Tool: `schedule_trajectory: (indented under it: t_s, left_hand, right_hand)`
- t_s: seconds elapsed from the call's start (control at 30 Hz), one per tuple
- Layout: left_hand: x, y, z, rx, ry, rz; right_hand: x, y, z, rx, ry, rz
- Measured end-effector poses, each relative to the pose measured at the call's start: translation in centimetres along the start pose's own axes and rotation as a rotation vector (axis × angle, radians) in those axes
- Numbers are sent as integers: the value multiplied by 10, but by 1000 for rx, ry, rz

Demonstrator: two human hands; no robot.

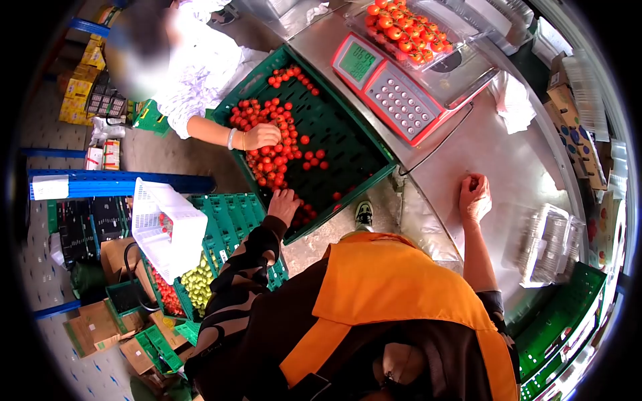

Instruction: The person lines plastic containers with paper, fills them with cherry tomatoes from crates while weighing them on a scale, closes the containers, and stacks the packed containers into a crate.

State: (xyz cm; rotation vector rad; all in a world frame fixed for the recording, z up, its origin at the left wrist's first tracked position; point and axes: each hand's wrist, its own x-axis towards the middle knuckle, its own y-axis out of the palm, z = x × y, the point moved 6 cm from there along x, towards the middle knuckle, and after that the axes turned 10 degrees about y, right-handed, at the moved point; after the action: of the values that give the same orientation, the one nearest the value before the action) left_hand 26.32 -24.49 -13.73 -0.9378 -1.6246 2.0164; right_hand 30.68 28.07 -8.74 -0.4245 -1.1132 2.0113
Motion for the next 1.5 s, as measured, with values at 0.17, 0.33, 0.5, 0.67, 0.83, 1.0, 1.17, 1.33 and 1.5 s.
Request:
schedule_trajectory:
  t_s: [0.17,0.33,0.5,0.67,0.83,1.0,1.17,1.33,1.5]
  left_hand:
    - [7,13,2,26,65,23]
    - [16,12,-4,41,113,-1]
    - [23,8,11,-140,87,-78]
    - [40,-59,51,-572,-154,-553]
    - [68,-142,80,-1504,-357,-782]
    - [100,-256,75,-1754,-79,-805]
    - [138,-335,76,-1720,169,-691]
    - [182,-404,56,-1680,295,-748]
    - [264,-468,44,-1132,495,-968]
  right_hand:
    - [2,-6,0,52,-46,-36]
    - [1,-10,3,66,-34,-56]
    - [0,-9,2,66,-49,-64]
    - [-1,-14,6,68,-32,-63]
    - [-1,-12,4,90,-49,-60]
    - [0,-12,2,102,-12,-43]
    - [1,-15,0,153,-17,-37]
    - [1,-19,-2,236,-19,-36]
    - [2,-15,-8,266,-27,-64]
